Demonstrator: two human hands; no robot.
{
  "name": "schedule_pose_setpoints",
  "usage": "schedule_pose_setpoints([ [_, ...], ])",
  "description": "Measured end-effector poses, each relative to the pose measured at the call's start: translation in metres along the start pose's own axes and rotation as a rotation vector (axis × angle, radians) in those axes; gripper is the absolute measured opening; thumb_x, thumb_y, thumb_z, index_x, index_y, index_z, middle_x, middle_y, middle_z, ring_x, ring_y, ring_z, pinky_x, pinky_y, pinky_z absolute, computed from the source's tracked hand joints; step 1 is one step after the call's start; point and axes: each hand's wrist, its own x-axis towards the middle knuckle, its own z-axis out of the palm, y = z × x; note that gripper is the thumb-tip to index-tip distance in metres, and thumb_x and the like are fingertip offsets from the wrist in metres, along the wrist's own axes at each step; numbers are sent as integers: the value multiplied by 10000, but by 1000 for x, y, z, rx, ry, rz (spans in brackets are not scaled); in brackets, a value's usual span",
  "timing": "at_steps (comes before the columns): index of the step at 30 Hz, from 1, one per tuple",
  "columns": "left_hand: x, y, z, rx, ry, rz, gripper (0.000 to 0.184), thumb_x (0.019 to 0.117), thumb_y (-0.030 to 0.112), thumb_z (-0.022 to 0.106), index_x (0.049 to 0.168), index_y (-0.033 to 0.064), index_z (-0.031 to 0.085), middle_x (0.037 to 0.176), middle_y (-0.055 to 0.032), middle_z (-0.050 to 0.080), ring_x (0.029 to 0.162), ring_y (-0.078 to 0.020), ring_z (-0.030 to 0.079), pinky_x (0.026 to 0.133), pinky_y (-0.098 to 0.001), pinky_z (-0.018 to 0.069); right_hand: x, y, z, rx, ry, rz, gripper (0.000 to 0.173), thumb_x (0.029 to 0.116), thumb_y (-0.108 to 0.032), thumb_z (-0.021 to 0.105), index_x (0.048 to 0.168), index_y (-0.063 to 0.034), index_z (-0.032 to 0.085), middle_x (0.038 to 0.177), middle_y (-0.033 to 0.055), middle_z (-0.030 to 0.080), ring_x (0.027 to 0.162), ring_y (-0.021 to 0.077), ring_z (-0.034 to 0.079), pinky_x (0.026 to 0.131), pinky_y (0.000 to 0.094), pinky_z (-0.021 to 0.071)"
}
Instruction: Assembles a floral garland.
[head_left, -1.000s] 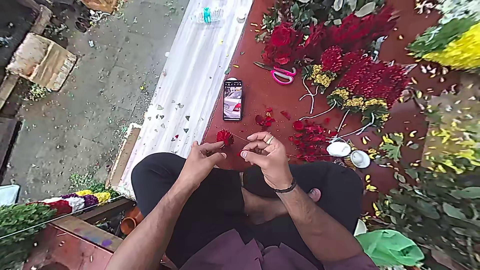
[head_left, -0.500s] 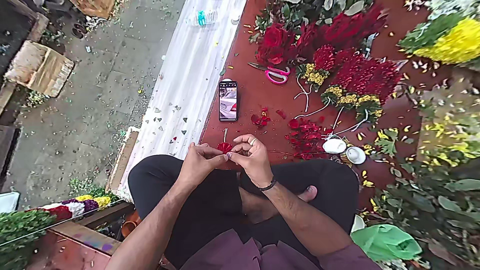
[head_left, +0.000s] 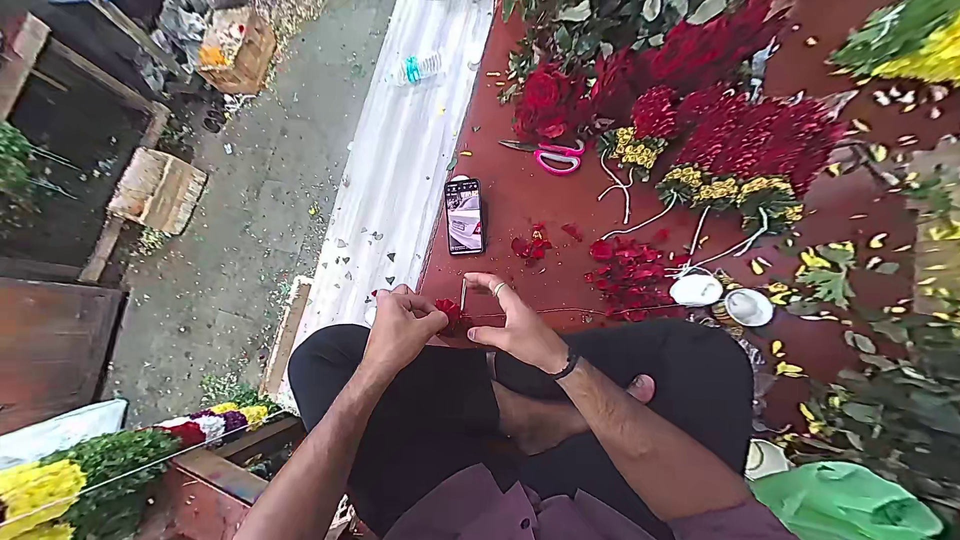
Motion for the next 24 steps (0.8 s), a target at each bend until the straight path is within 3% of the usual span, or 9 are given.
schedule_pose_setpoints([
  [2,3,7,-6,-43,-23,-25,141,779,283,836,702,197,754,768,35,619,782,-131,590,693,-382,492,2,9,-4,-93,-33,-54,659,840,-291,803,1448,-192,568,1294,-31,671,1147,112,650,987,414,566],
  [4,4,15,-11,-94,-11,-52,147,777,244,848,704,168,747,773,15,638,783,-141,606,702,-373,513,3,15,-7,-107,28,-87,312,903,-291,750,1187,-162,734,1036,-33,734,871,79,692,793,338,608],
  [7,2,24,-20,-132,33,-79,160,787,199,846,701,132,730,785,-13,641,780,-153,609,714,-365,519,-1,4,-23,-120,36,-206,119,932,-254,726,907,-154,784,888,-53,717,807,41,665,741,286,585],
  [10,0,32,-24,-6,79,-48,164,781,251,843,700,156,738,794,-5,658,817,-160,631,727,-397,529,-12,-16,-32,-65,-118,-288,140,931,-256,711,906,-141,785,885,-47,723,811,29,662,745,270,569],
  [14,-17,71,-18,491,24,52,169,758,408,749,715,245,757,839,39,611,1035,-245,561,790,-512,484,-29,-44,-36,116,-171,-486,140,954,-160,709,937,-48,792,880,13,743,815,40,684,757,235,586],
  [17,-38,116,-10,691,-223,239,202,786,391,742,723,199,743,856,-20,622,1032,-304,576,758,-550,508,-28,-51,-49,227,-114,-580,88,925,-61,721,915,13,767,796,42,694,712,72,645,657,238,571],
  [20,-47,153,-11,554,-519,463,130,843,361,723,850,240,770,932,22,620,1019,-203,547,811,-449,474,-19,-45,-65,435,-157,-538,43,904,-16,736,911,23,753,845,51,711,752,79,654,697,253,579],
  [22,-42,167,-9,290,-480,596,109,875,365,751,855,266,793,907,103,661,945,-79,566,807,-334,470,-18,-32,-66,574,-164,-431,60,918,-27,698,906,-41,754,846,5,723,768,40,657,719,242,576],
  [24,-30,179,-5,63,-378,628,91,886,296,778,859,215,810,851,95,690,888,-71,600,809,-330,487,-26,-15,-57,616,-78,-315,131,1002,-179,609,962,-144,728,850,-67,690,777,-26,625,718,173,536],
])
